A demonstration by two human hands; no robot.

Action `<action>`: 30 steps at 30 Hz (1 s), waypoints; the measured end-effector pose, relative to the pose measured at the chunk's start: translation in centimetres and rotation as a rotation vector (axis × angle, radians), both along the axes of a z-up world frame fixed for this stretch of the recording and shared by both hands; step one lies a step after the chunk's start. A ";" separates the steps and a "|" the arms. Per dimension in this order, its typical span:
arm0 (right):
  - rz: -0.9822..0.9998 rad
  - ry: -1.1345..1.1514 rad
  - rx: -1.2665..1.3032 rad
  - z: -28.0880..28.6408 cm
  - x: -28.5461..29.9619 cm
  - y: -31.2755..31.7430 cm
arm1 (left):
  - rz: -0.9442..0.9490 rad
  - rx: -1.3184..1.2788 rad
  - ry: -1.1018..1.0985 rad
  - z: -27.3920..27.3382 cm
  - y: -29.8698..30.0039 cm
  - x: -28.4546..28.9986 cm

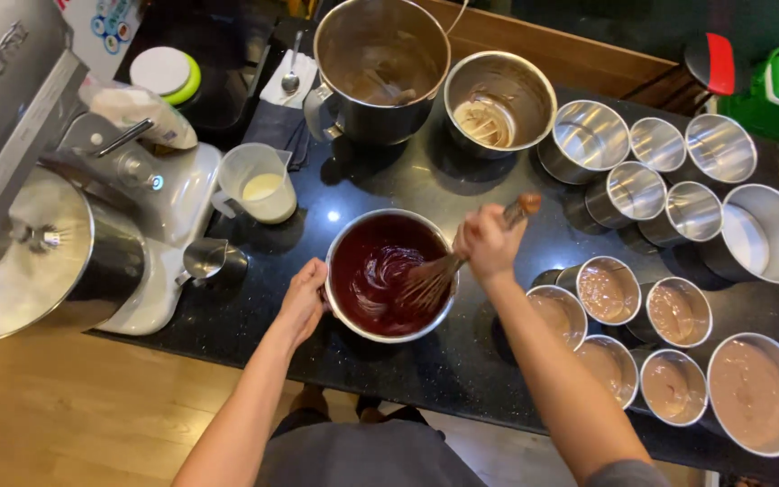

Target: Pouring cake batter into molds and whisking ingredients in a bowl.

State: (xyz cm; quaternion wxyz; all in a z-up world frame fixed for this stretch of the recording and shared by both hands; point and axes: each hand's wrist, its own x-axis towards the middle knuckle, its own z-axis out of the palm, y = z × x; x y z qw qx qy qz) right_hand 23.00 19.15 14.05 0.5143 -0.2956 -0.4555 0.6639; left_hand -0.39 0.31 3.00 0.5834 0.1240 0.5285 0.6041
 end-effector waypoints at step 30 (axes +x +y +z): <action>-0.169 0.374 -0.039 -6.0 -3.0 -2.5 | 0.131 0.058 -0.081 -1.5 1.0 0.2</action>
